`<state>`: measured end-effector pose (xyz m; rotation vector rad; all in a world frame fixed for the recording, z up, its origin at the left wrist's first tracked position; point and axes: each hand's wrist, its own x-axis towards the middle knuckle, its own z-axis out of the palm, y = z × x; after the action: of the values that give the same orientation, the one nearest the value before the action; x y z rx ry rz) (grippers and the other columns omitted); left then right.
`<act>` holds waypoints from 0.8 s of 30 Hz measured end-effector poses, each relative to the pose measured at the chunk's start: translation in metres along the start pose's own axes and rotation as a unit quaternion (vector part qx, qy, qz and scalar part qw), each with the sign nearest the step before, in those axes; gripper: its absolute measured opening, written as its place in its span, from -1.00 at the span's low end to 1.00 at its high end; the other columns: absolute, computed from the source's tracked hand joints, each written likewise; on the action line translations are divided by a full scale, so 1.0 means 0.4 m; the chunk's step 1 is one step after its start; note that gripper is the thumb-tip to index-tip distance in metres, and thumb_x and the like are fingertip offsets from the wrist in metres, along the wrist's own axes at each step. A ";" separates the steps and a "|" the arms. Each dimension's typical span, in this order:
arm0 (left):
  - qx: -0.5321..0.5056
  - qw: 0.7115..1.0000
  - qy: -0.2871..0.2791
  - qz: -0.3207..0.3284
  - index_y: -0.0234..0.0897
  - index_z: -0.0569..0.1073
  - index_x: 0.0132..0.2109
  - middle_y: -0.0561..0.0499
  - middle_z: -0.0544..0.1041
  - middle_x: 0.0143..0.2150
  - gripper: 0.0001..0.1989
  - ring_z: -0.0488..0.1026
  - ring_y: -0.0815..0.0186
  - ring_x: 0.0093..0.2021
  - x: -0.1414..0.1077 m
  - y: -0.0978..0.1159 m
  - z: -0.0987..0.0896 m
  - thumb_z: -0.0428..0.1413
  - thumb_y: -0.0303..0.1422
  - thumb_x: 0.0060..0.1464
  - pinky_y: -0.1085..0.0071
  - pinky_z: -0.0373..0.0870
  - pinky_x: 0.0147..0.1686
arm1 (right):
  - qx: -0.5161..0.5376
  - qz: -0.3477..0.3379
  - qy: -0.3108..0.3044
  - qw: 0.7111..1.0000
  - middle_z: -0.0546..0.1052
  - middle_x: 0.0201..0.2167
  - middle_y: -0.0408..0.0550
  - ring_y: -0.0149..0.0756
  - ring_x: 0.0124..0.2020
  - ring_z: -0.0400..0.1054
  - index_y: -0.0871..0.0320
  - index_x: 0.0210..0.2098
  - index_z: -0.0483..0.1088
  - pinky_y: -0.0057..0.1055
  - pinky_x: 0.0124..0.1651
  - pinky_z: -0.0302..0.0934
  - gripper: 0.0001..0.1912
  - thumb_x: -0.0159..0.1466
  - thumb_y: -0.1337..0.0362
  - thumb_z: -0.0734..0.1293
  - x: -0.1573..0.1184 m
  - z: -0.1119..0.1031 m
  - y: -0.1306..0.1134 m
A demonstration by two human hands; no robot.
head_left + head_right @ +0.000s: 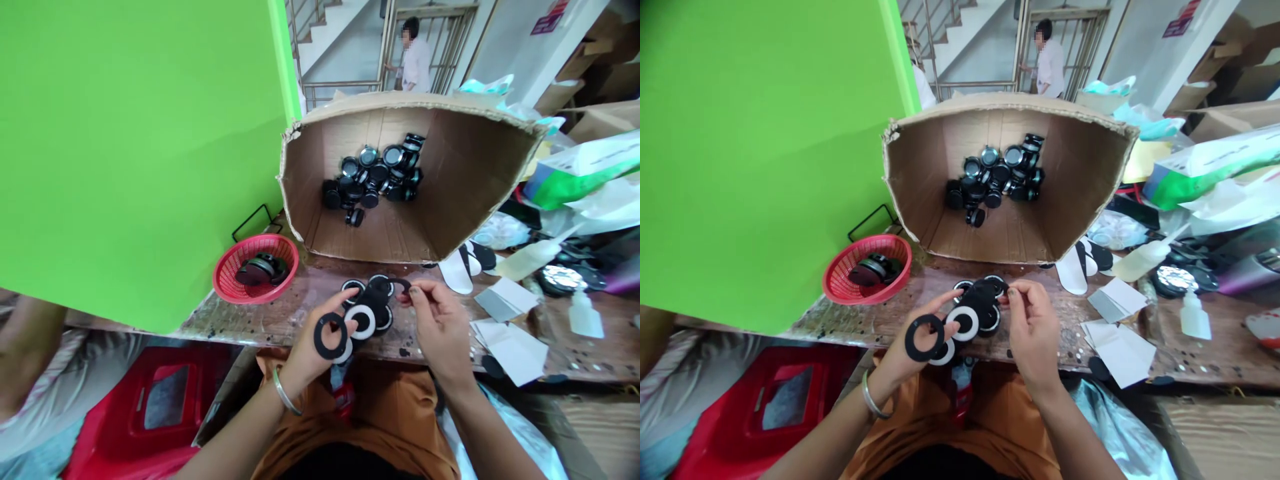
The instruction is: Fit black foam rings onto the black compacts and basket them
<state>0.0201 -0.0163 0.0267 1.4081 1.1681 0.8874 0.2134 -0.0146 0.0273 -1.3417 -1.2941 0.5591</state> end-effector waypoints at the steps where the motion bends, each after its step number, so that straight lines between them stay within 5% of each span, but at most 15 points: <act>1: 0.012 1.000 -0.025 0.012 -0.25 0.34 0.23 0.06 0.49 -0.41 -0.44 0.38 0.33 -0.40 -0.007 -0.002 0.004 0.15 -0.34 0.06 0.43 0.33 -0.28 | -0.013 -0.051 0.012 0.999 0.46 -0.27 -0.03 -0.24 -0.21 0.38 0.12 -0.22 0.40 -0.25 -0.11 0.27 -0.88 0.35 0.28 0.22 -0.009 0.010 -0.012; 5: 0.007 0.997 -0.053 0.052 -0.25 0.33 0.22 0.01 0.51 -0.30 -0.44 0.37 0.32 -0.35 -0.021 -0.005 0.023 0.16 -0.32 0.06 0.42 0.36 -0.26 | -0.103 -0.221 -0.069 0.967 0.49 -0.15 0.00 -0.18 -0.07 0.31 0.09 -0.17 0.47 -0.14 0.04 0.20 -0.79 0.33 0.41 0.22 -0.041 0.055 -0.054; 9: -0.053 0.997 -0.046 0.013 -0.28 0.35 0.18 0.06 0.47 -0.39 -0.44 0.33 0.36 -0.41 -0.023 0.002 0.001 0.21 -0.32 0.01 0.47 0.33 -0.37 | -0.163 -0.250 -0.164 0.940 0.44 0.05 -0.01 -0.03 0.11 0.21 -0.01 -0.10 0.50 0.02 0.12 0.11 -0.76 0.29 0.35 0.28 -0.038 0.060 -0.057; 12: -0.095 0.994 -0.038 -0.028 -0.30 0.26 0.23 0.16 0.36 -0.53 -0.34 0.24 0.43 -0.51 -0.033 0.007 -0.025 0.23 -0.31 -0.02 0.56 0.19 -0.52 | -0.123 -0.157 -0.118 0.973 0.32 0.18 0.09 -0.01 0.15 0.21 0.04 0.05 0.40 0.04 0.12 0.13 -0.66 0.27 0.24 0.31 -0.022 0.044 -0.030; 14: -0.106 0.992 -0.040 -0.050 -0.29 0.24 0.24 0.21 0.29 -0.57 -0.31 0.15 0.47 -0.56 -0.042 0.007 -0.033 0.25 -0.30 -0.04 0.58 0.08 -0.58 | -0.041 -0.020 -0.111 0.993 0.44 0.00 0.13 -0.11 -0.06 0.38 0.10 0.09 0.29 -0.09 -0.04 0.28 -0.58 0.25 0.18 0.31 -0.014 0.038 -0.008; 18: -0.152 0.985 -0.059 -0.064 -0.21 0.26 0.18 0.17 0.35 -0.46 -0.33 0.24 0.47 -0.50 -0.043 -0.001 -0.026 0.29 -0.29 -0.09 0.56 0.17 -0.53 | 0.149 0.172 -0.197 0.954 0.50 -0.38 -0.10 -0.28 -0.37 0.43 0.10 -0.09 0.20 -0.34 -0.31 0.32 -0.58 0.15 0.11 0.38 -0.015 0.047 0.015; 21: -0.201 0.976 -0.048 -0.068 -0.20 0.25 0.13 0.15 0.38 -0.42 -0.36 0.32 0.44 -0.45 -0.037 0.001 -0.020 0.29 -0.29 -0.09 0.53 0.25 -0.47 | 0.158 0.172 -0.202 0.951 0.49 -0.39 -0.11 -0.30 -0.36 0.42 0.10 -0.18 0.23 -0.36 -0.30 0.31 -0.64 0.14 0.11 0.40 -0.028 0.056 0.013; 24: -0.202 0.976 -0.034 -0.074 -0.21 0.22 0.11 0.14 0.41 -0.43 -0.36 0.34 0.44 -0.47 -0.035 0.015 -0.015 0.30 -0.31 -0.09 0.53 0.26 -0.48 | 0.042 0.057 -0.178 0.982 0.48 -0.27 0.00 -0.21 -0.21 0.39 0.12 -0.29 0.36 -0.23 -0.14 0.30 -0.85 0.22 0.18 0.34 -0.043 0.054 0.005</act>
<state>0.0119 -0.0282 0.0348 0.9991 0.9614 0.9033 0.1898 -0.0213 0.0141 -1.2886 -1.4657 0.9567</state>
